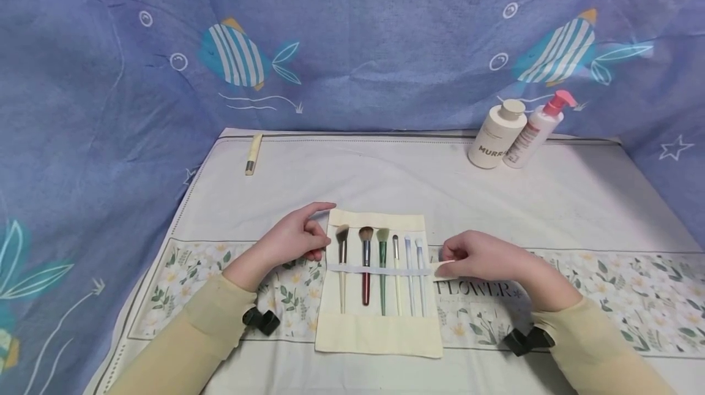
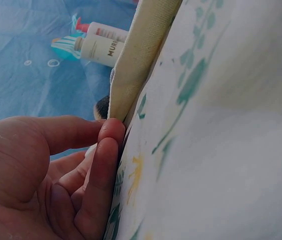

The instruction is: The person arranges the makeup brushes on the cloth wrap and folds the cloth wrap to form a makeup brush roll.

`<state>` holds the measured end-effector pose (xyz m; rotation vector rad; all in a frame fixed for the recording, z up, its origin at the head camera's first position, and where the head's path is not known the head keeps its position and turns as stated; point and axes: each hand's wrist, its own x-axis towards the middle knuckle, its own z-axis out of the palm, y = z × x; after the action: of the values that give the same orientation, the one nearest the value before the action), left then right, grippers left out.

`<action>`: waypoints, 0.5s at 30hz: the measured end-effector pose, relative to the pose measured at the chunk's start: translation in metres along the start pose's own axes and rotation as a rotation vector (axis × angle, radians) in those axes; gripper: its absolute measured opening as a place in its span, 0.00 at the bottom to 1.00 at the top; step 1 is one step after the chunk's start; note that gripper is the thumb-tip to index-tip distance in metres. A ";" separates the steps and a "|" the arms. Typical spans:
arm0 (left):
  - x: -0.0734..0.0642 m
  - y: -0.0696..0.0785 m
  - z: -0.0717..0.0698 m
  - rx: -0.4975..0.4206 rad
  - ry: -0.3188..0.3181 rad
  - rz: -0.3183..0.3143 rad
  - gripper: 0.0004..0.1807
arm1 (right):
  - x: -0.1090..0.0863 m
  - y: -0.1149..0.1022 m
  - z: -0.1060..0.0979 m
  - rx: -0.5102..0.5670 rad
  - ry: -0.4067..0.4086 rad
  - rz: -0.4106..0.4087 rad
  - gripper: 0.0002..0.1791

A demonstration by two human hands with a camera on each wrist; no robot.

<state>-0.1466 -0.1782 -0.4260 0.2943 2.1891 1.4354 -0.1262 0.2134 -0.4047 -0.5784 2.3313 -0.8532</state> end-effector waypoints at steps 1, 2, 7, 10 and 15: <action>0.000 0.000 0.000 0.002 0.001 -0.001 0.40 | -0.001 0.001 0.000 0.003 -0.011 -0.001 0.18; 0.001 0.001 0.000 0.004 0.002 -0.001 0.40 | -0.002 0.003 -0.001 0.004 -0.019 -0.003 0.18; 0.000 0.003 0.001 0.010 0.010 -0.010 0.36 | -0.004 0.006 -0.003 0.055 -0.056 -0.017 0.14; -0.001 0.002 0.001 -0.001 0.013 -0.016 0.32 | -0.004 0.006 -0.005 0.123 -0.082 -0.024 0.13; -0.001 -0.001 0.001 -0.024 0.020 -0.020 0.25 | -0.002 0.009 -0.006 0.242 -0.079 0.017 0.10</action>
<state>-0.1454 -0.1783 -0.4267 0.2501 2.1829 1.4583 -0.1297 0.2233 -0.4062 -0.4791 2.1189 -1.0661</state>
